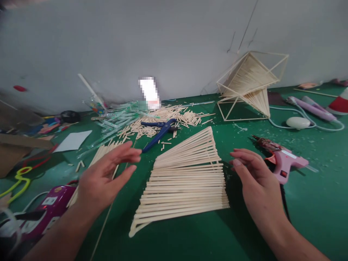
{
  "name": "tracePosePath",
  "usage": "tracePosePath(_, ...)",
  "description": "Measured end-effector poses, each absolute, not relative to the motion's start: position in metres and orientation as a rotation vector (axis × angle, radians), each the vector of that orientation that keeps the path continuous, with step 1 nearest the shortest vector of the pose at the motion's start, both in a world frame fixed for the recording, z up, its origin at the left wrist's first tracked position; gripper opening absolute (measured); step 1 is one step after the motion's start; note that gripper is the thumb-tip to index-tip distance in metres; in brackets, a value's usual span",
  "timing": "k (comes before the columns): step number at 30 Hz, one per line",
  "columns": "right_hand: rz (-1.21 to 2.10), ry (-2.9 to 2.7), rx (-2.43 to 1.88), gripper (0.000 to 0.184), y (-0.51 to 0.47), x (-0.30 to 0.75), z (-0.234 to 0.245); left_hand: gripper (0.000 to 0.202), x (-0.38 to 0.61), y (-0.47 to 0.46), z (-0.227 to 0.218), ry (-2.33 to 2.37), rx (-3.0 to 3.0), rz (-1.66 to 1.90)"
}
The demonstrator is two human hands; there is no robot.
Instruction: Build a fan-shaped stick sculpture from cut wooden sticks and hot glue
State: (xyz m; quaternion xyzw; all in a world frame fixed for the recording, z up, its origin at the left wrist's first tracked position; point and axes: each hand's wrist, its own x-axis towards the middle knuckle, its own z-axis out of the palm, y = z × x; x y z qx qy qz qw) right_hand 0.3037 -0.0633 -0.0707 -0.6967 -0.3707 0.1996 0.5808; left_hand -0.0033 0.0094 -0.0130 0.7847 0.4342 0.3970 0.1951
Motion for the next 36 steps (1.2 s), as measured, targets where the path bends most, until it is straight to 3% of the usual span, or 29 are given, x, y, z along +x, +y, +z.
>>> tracePosePath(2, 0.487, -0.875, -1.629, 0.026, -0.063, 0.304, -0.071, 0.047, -0.002, 0.007, -0.010, 0.959, 2.254, 1.070)
tracePosePath(7, 0.500, -0.863, -1.651, 0.026, -0.063, 0.304, -0.069, 0.034, -0.001, 0.005, 0.001, 0.559, 2.442, 0.873)
tracePosePath(36, 0.582, -0.962, -1.653, 0.026, -0.066, 0.300, -0.064, 0.025, 0.002, 0.000, 0.012, 0.306, 2.791, 0.821)
